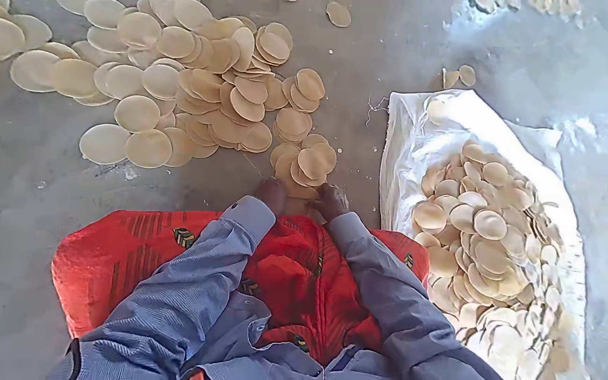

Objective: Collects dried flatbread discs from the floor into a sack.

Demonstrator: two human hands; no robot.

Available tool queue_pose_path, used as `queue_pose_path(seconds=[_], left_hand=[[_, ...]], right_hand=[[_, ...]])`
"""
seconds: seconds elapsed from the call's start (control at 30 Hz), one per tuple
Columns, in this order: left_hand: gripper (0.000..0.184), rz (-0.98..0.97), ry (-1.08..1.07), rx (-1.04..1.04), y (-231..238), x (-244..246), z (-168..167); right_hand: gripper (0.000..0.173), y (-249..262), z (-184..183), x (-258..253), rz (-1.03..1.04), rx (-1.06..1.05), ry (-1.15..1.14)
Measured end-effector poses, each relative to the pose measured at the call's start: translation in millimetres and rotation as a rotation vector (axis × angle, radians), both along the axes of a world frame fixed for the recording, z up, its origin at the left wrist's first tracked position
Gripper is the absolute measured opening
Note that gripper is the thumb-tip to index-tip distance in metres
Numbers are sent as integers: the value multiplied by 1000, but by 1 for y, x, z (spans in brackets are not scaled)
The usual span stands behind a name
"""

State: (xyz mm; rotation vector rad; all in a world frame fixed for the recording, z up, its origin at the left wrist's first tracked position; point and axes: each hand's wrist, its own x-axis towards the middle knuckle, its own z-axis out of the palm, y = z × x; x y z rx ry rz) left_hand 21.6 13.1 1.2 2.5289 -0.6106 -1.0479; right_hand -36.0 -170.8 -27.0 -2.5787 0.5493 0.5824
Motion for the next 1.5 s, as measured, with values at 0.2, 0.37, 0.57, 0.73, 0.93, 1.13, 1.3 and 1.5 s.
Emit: queue_pose_path(seconds=[0.2, 0.37, 0.57, 0.73, 0.93, 1.13, 1.3, 1.5], left_hand=[[58, 292, 69, -559, 8, 16, -4], [30, 611, 505, -831, -1, 5, -4], [33, 781, 389, -677, -6, 7, -26], [52, 843, 171, -410, 1, 22, -15], [63, 986, 395, -445, -4, 23, -33], [70, 877, 300, -377, -2, 24, -31], [71, 786, 192, -305, -3, 25, -23], [82, 676, 55, -120, -9, 26, -17]], right_hand=[[25, -1, 26, -9, 96, 344, -426], [27, -7, 22, -11, -227, 812, -461], [30, -16, 8, 10, -320, 559, -440], [59, -53, 4, 65, -230, 202, -421], [94, -60, -9, 109, -82, 44, -163], [70, -46, -4, 110, -174, 80, -49], [49, -43, 8, 109, -94, 230, 11], [68, -40, -13, 105, -71, 286, -167]])
